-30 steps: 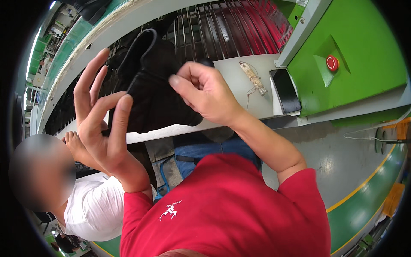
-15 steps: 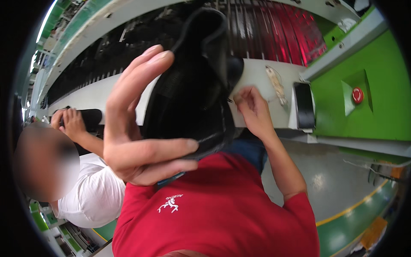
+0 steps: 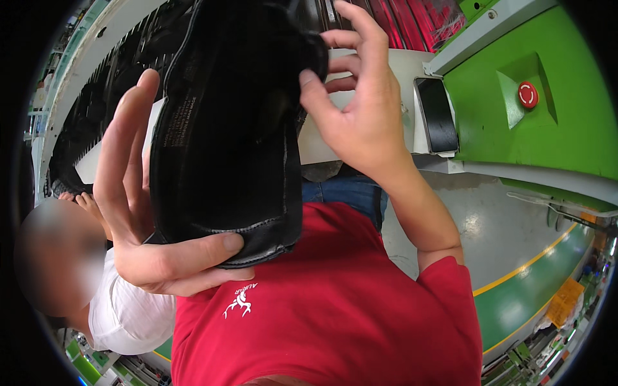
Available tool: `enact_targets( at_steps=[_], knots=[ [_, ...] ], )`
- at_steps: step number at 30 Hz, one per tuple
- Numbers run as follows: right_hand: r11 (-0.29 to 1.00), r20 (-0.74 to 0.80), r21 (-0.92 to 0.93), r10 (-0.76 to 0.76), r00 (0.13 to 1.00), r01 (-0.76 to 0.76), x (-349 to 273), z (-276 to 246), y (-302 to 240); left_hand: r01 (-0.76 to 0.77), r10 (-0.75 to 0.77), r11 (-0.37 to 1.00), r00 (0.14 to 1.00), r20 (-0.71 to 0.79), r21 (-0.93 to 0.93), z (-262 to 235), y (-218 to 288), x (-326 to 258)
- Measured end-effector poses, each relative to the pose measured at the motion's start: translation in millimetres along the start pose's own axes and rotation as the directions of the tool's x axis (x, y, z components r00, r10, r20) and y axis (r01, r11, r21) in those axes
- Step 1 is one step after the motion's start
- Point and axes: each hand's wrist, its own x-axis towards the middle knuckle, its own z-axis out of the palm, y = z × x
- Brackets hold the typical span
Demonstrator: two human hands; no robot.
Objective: Inspect and finish assembly of black leather boots on a factory production line.
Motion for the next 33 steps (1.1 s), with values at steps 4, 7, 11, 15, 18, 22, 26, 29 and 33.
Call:
enact_targets(
  at_steps=[4, 7, 11, 15, 18, 22, 26, 29, 33],
  knots=[
    [0.991, 0.065, 0.106, -0.089, 0.994, 0.081, 0, -4, 20, -0.001, -0.001, 0.999, 0.999, 0.041, 0.053, -7, 5, 10],
    [0.984, 0.161, 0.112, -0.157, 0.974, 0.139, -2, 4, 11, -0.113, 0.123, 0.992, 0.97, -0.21, 0.06, 17, -17, 1],
    [0.968, 0.287, 0.249, -0.109, 0.952, 0.036, 2, 7, 15, -0.052, -0.074, 0.972, 0.858, -0.508, -0.23, 44, -59, -15],
    [0.907, 0.307, 0.37, 0.087, 0.948, -0.203, 6, 14, 40, 0.265, -0.341, 0.94, 0.746, -0.573, -0.215, 79, -96, -71],
    [0.85, 0.36, 0.351, 0.265, 0.894, -0.393, -3, 18, 74, 0.28, -0.472, 0.881, 0.574, -0.669, -0.381, 99, -109, -66],
    [0.833, 0.46, 0.219, 0.371, 0.807, -0.508, -33, 23, 85, 0.294, -0.499, 0.866, 0.545, -0.673, -0.404, 99, -121, -68],
    [0.904, 0.397, 0.162, 0.307, 0.865, -0.395, -49, 34, 68, 0.328, -0.515, 0.854, 0.636, -0.574, -0.404, 112, -114, -65],
    [0.917, 0.33, 0.169, 0.292, 0.898, -0.36, -50, 28, 60, 0.286, -0.411, 0.909, 0.742, -0.529, -0.304, 123, -107, -53],
    [0.953, 0.499, 0.05, 0.236, 0.834, -0.3, -35, 7, 71, 0.287, -0.328, 0.944, 0.857, -0.398, -0.161, 132, -121, -67]
  ],
)
